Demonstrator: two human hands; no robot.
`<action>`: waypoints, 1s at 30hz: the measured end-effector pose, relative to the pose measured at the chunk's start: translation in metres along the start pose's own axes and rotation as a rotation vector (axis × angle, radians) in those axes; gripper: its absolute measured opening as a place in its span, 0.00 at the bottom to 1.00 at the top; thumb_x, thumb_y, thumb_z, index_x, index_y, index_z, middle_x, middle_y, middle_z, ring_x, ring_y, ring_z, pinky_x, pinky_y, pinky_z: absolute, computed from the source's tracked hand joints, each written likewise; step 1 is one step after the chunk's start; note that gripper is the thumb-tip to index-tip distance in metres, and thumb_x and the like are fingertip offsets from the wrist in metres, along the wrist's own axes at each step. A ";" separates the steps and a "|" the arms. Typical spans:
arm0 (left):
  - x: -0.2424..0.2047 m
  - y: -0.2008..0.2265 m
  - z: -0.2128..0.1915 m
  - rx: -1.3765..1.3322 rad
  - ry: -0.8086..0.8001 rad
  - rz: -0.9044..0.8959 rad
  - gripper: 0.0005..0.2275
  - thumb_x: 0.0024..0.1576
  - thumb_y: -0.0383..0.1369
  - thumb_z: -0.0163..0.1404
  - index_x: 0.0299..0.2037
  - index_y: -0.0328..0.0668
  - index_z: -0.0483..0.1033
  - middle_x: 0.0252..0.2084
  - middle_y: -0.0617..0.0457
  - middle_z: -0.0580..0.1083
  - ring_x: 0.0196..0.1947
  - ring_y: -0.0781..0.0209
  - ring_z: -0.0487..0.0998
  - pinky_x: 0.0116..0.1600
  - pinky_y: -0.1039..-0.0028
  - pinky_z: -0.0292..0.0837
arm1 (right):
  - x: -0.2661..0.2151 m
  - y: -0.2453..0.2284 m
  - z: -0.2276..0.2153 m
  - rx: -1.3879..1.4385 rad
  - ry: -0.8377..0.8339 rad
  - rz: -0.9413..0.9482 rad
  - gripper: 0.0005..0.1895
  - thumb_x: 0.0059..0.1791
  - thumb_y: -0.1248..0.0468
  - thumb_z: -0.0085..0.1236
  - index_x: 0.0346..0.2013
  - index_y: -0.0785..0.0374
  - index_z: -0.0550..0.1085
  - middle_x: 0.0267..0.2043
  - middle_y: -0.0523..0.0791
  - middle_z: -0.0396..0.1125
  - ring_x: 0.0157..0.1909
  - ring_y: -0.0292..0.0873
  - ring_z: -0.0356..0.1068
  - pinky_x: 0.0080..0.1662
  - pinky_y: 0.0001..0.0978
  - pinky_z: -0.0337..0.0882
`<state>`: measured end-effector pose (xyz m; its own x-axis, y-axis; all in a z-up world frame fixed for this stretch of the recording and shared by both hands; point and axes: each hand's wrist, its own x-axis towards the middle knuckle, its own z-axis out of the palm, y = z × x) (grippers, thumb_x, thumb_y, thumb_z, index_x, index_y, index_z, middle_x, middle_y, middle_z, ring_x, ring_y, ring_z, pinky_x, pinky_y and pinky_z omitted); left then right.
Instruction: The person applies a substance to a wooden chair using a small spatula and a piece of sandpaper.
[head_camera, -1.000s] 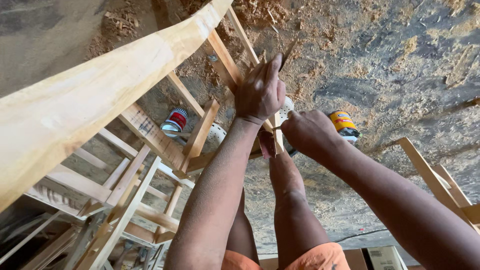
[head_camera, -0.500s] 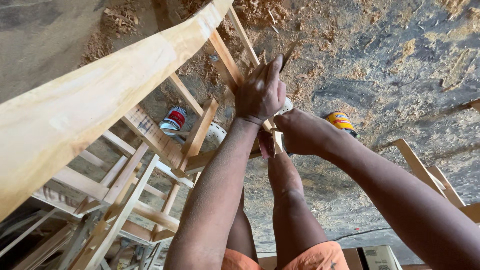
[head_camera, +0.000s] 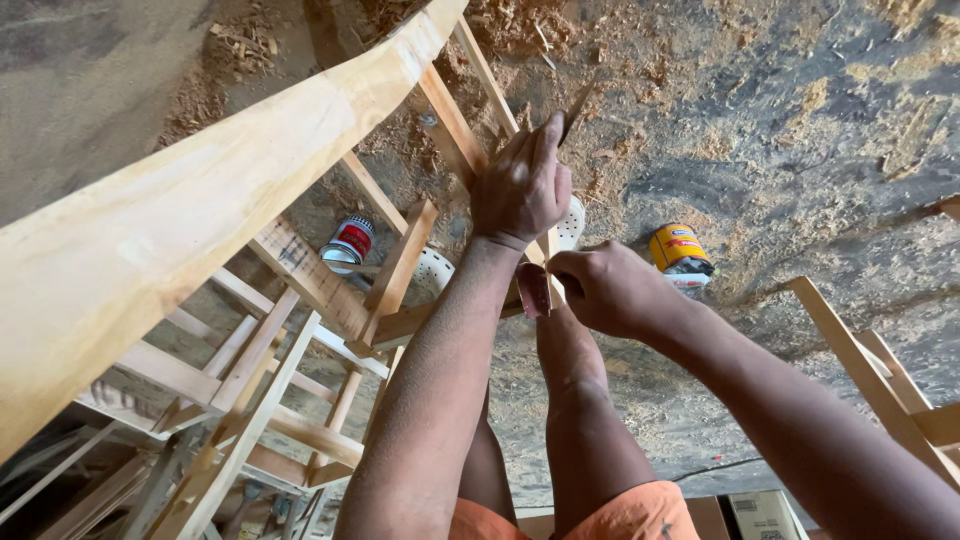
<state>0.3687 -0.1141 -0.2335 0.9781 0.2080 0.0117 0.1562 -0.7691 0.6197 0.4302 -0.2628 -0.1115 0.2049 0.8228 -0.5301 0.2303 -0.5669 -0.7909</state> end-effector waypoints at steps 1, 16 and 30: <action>0.000 0.000 -0.001 -0.002 -0.007 -0.006 0.19 0.60 0.24 0.42 0.61 0.24 0.66 0.44 0.36 0.79 0.41 0.47 0.83 0.49 0.64 0.83 | -0.001 0.003 0.002 -0.002 0.001 0.001 0.11 0.43 0.73 0.56 0.38 0.64 0.81 0.24 0.53 0.74 0.24 0.52 0.76 0.30 0.44 0.76; 0.004 0.005 -0.011 0.035 -0.030 -0.014 0.18 0.60 0.24 0.42 0.61 0.25 0.67 0.45 0.36 0.79 0.43 0.45 0.83 0.51 0.64 0.82 | 0.006 0.029 0.021 0.113 0.064 0.124 0.07 0.48 0.65 0.60 0.36 0.66 0.76 0.22 0.51 0.73 0.23 0.50 0.76 0.29 0.43 0.76; 0.001 0.001 -0.003 0.021 -0.003 -0.009 0.18 0.61 0.24 0.42 0.61 0.26 0.67 0.44 0.37 0.79 0.41 0.48 0.83 0.50 0.65 0.82 | -0.014 0.033 0.013 0.134 0.003 0.038 0.09 0.55 0.65 0.52 0.32 0.62 0.77 0.25 0.46 0.75 0.23 0.41 0.78 0.27 0.35 0.79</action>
<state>0.3699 -0.1126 -0.2310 0.9770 0.2130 0.0041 0.1675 -0.7799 0.6030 0.4220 -0.2926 -0.1339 0.2138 0.8005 -0.5599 0.0933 -0.5872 -0.8040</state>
